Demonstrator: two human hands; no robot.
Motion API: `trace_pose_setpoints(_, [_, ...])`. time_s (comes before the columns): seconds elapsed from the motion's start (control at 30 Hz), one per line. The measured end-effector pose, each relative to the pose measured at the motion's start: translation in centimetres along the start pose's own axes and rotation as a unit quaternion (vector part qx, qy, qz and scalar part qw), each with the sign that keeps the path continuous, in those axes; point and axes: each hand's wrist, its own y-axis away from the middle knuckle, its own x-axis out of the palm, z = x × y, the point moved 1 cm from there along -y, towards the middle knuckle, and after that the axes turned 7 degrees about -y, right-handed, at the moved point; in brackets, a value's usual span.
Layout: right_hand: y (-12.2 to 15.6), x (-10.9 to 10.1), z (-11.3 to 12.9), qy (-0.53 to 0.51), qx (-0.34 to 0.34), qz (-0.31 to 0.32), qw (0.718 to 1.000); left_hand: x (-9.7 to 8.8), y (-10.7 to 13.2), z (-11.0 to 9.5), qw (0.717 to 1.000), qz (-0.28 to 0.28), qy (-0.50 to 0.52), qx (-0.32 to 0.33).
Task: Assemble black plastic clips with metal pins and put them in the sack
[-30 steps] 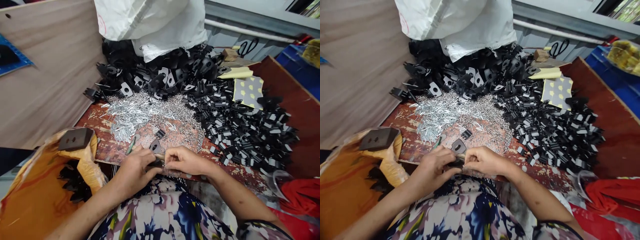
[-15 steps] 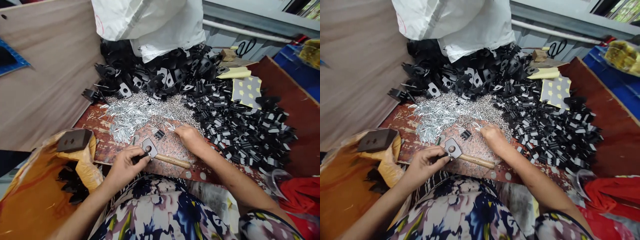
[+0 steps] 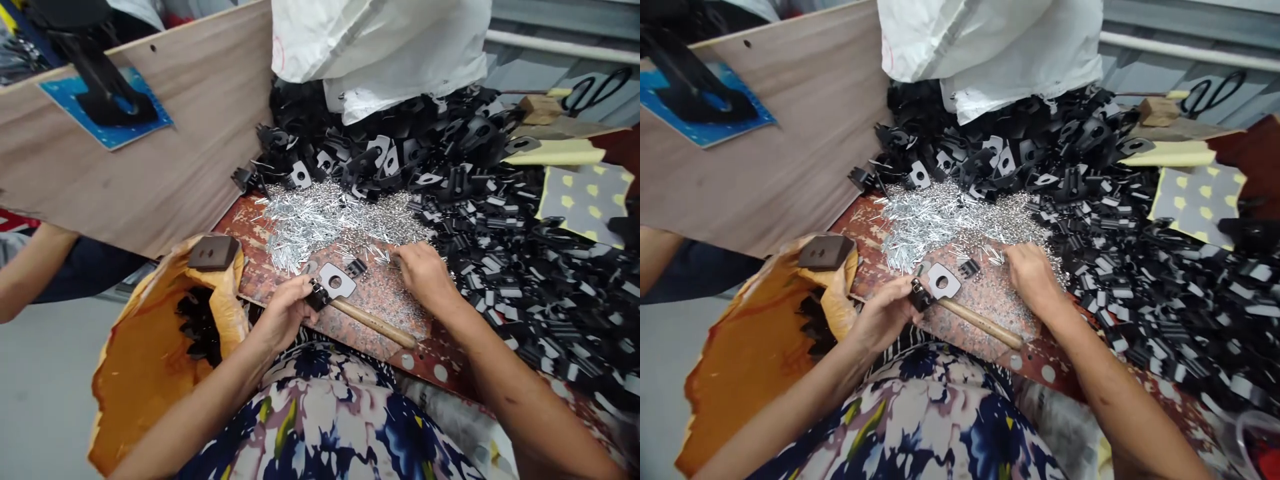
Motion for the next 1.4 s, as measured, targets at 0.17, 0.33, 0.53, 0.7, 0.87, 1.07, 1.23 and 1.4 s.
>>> trace_pose_setpoints(0.17, [0.4, -1.6, -0.8, -0.066, 0.056, -0.026, 0.996, 0.0, 0.4, -0.3, 1.0, -0.017, -0.008, 0.01])
trace_pose_setpoints(0.33, [0.8, -2.3, 0.3, -0.031, 0.024, 0.072, 0.997, -0.6, 0.1, 0.5, 0.999, -0.025, -0.032, 0.008])
trace_pose_setpoints(0.53, [-1.5, -0.6, 3.0, 0.133, -0.011, 0.161, 0.978, -0.2, 0.1, 1.4, 1.0, -0.012, -0.026, 0.0])
trace_pose_setpoints(0.7, [-2.1, -0.4, 2.0, 0.123, -0.032, 0.153, 0.98, -0.1, 0.5, 1.1, 1.0, -0.008, 0.007, 0.005])
trace_pose_setpoints(0.87, [-1.1, -2.0, 1.4, -0.082, 0.01, 0.011, 0.996, -0.4, 0.4, 0.7, 0.997, -0.035, 0.073, 0.011])
trace_pose_setpoints(1.07, [-1.3, -4.2, 10.4, -0.334, -0.03, -0.092, 0.938, 0.1, -0.2, 0.9, 0.997, -0.039, 0.061, 0.025])
trace_pose_setpoints(1.23, [-3.0, -2.9, 14.5, -0.392, -0.047, -0.076, 0.916, 0.1, -0.1, 1.2, 0.995, -0.036, 0.083, 0.034])
trace_pose_setpoints(1.4, [-3.2, -2.2, 15.4, -0.302, -0.104, -0.084, 0.944, 0.3, 0.1, 1.5, 0.994, -0.044, 0.096, 0.033])
